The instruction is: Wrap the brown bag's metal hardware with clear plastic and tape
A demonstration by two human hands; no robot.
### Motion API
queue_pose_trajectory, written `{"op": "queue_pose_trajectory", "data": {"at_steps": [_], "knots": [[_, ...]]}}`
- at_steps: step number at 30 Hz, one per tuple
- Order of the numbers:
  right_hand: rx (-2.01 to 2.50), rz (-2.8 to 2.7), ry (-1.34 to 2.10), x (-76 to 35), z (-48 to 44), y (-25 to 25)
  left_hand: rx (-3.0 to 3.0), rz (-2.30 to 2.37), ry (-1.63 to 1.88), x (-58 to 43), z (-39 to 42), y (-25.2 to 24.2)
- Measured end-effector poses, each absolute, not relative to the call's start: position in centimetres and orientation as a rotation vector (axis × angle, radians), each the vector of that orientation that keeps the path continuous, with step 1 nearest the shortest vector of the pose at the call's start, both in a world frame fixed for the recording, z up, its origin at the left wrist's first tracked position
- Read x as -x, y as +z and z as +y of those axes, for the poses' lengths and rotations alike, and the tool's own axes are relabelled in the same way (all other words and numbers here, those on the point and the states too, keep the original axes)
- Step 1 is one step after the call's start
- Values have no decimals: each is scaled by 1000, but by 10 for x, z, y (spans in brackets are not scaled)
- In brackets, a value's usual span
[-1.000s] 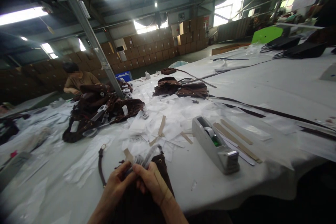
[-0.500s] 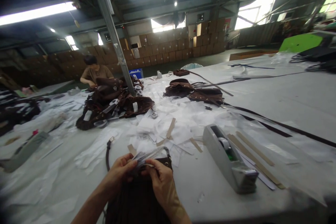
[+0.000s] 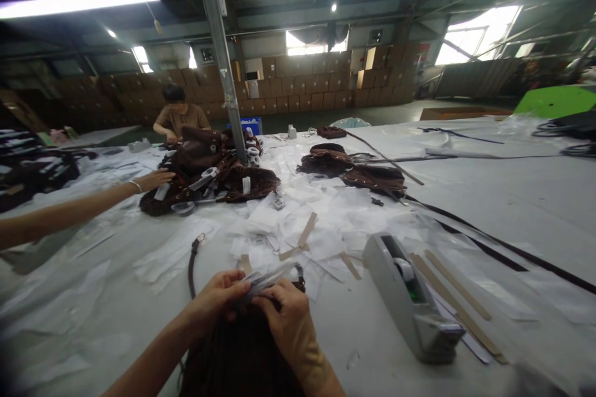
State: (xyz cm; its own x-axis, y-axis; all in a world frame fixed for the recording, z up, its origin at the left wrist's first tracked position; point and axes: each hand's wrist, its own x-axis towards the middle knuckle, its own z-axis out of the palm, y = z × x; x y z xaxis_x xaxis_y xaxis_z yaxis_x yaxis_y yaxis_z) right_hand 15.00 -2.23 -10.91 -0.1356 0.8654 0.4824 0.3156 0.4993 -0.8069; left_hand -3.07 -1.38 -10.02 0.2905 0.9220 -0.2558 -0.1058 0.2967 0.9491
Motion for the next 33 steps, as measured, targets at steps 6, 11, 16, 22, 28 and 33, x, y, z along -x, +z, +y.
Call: {"op": "queue_pose_trajectory", "data": {"at_steps": [6, 11, 16, 22, 28, 33], "knots": [[1066, -1715, 638, -160, -28, -120, -960, 1012, 887, 31, -9, -113], [881, -1862, 713, -171, -40, -117, -838, 1037, 948, 36, -4, -118], [961, -1875, 708, -218, -49, -113, -755, 1068, 1011, 48, -1, -129], [1472, -1672, 94, -306, -22, -143, -764, 1080, 1022, 46, -2, -129], [1081, -2025, -115, -248, -21, -149, -742, 1043, 963, 39, -5, -119], [740, -2089, 33, -173, -29, -122, -733, 1023, 916, 44, -7, -106]]}}
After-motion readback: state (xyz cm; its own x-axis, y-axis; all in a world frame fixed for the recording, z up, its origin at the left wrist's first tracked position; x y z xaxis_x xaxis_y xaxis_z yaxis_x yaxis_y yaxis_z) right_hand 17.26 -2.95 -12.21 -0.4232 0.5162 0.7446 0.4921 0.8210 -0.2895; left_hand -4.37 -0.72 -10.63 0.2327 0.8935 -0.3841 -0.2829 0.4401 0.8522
